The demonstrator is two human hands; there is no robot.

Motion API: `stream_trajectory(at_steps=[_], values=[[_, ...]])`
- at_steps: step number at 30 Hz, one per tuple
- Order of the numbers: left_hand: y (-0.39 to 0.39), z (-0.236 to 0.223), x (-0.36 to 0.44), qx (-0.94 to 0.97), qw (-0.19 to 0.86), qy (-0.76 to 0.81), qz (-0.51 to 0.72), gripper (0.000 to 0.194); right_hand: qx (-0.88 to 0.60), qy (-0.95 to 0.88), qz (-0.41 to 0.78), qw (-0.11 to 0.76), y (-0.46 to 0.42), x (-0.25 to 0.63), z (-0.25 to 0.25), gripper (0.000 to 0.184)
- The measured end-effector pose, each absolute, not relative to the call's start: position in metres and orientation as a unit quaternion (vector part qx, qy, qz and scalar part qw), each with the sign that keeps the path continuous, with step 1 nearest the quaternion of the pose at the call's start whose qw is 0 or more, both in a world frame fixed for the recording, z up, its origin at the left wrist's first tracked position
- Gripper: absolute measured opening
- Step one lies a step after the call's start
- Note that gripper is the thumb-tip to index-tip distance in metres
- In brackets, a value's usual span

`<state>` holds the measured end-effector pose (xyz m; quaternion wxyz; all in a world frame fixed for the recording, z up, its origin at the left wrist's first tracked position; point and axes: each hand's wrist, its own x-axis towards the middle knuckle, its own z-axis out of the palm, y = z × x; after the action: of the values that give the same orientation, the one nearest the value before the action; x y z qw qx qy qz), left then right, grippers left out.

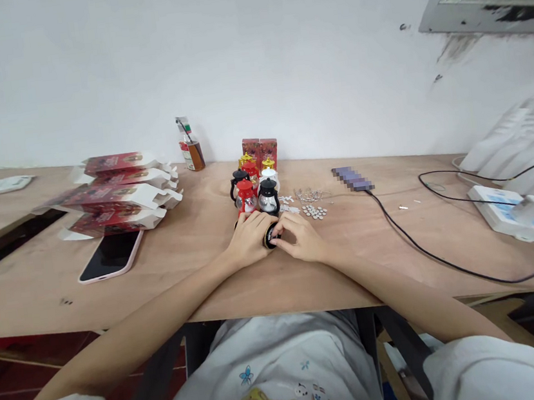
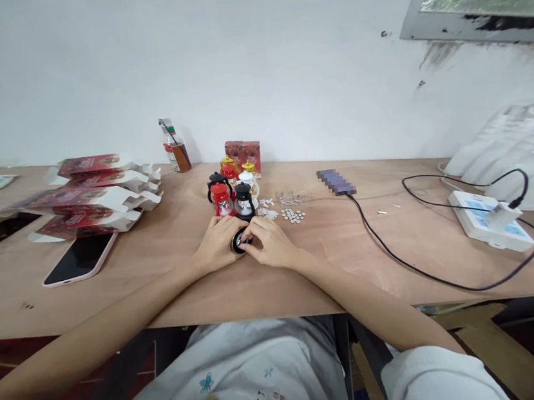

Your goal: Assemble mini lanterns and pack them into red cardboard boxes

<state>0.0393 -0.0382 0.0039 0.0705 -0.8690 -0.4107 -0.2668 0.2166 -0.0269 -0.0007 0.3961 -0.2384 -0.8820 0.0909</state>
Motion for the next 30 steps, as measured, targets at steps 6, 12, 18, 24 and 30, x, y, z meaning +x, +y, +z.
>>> stream_trajectory(at_steps=[6, 12, 18, 24, 30], values=[[-0.0376, 0.0035, 0.0384, -0.864, 0.063, -0.418, -0.274, 0.025, -0.224, -0.882, 0.099, 0.402, -0.0280, 0.2165, -0.0010, 0.010], [-0.0369, 0.0039, 0.0378, -0.861, 0.063, -0.415, -0.286, 0.024, -0.220, -0.871, 0.102, 0.427, -0.0260, 0.2147, -0.0055, 0.011], [-0.0372, 0.0028, 0.0380, -0.865, 0.072, -0.410, -0.280, 0.023, -0.211, -0.872, 0.108, 0.429, -0.0242, 0.2151, -0.0057, 0.012], [-0.0374, 0.0013, 0.0375, -0.869, 0.082, -0.408, -0.267, 0.022, -0.210, -0.877, 0.099, 0.420, -0.0232, 0.2157, -0.0064, 0.012], [-0.0384, 0.0012, 0.0379, -0.871, 0.090, -0.406, -0.261, 0.020, -0.222, -0.893, 0.051, 0.389, -0.0222, 0.2168, -0.0069, 0.014]])
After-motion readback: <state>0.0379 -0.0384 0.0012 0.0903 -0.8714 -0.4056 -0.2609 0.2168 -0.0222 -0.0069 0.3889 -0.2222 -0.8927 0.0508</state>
